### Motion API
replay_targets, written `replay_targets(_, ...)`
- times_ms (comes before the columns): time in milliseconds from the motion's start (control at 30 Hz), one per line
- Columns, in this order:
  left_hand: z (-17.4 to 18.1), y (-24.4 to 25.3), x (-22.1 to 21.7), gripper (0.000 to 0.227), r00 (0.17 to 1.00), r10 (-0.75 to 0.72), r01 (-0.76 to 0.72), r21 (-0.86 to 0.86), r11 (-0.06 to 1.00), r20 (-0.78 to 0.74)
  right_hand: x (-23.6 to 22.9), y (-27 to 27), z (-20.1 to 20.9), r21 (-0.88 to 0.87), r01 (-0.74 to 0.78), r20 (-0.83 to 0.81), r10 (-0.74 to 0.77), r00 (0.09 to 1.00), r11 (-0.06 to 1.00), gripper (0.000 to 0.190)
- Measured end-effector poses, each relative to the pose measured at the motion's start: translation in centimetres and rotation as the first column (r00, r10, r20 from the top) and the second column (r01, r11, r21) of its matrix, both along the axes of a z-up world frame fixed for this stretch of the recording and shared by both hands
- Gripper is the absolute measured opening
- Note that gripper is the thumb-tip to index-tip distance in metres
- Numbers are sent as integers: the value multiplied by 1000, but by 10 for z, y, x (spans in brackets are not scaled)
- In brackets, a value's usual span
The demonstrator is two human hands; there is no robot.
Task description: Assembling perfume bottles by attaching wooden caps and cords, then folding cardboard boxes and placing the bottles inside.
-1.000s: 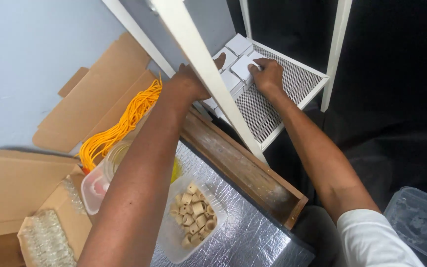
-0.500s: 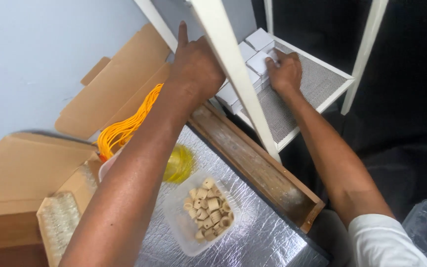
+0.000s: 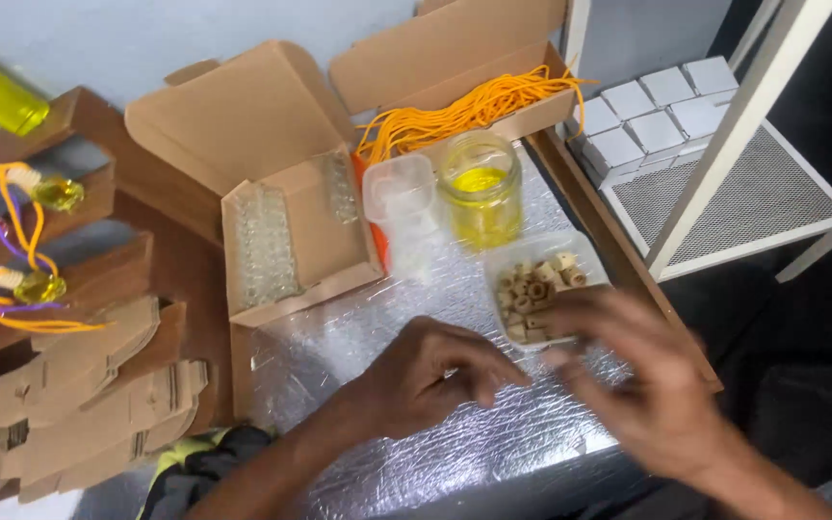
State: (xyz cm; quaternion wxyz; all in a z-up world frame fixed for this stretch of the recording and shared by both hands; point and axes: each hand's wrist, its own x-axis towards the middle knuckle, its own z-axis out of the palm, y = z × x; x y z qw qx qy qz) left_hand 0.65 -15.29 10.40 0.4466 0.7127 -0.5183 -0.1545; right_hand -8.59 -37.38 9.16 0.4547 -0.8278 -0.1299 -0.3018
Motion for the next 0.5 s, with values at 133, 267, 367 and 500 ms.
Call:
replay_targets(133, -51, 52, -17, 36, 997, 41, -46, -85, 995, -64, 11, 93, -8, 80, -419, -108, 425, 898, 905, 44)
replay_targets(267, -70, 87, -7, 64, 900, 34, -93, -115, 989, -434, 29, 129, -28, 441, -322, -287, 472, 834, 838, 32)
replay_targets(367, -85, 108, 1, 65, 906, -31, -51, -181, 982, -423, 46, 151, -24, 442, -433, -276, 578, 768, 786, 26)
replay_targets(500, -95, 123, 11, 72, 826, -72, -53, -205, 977, -559, 70, 166, -30, 458, -533, -340, 694, 634, 711, 18)
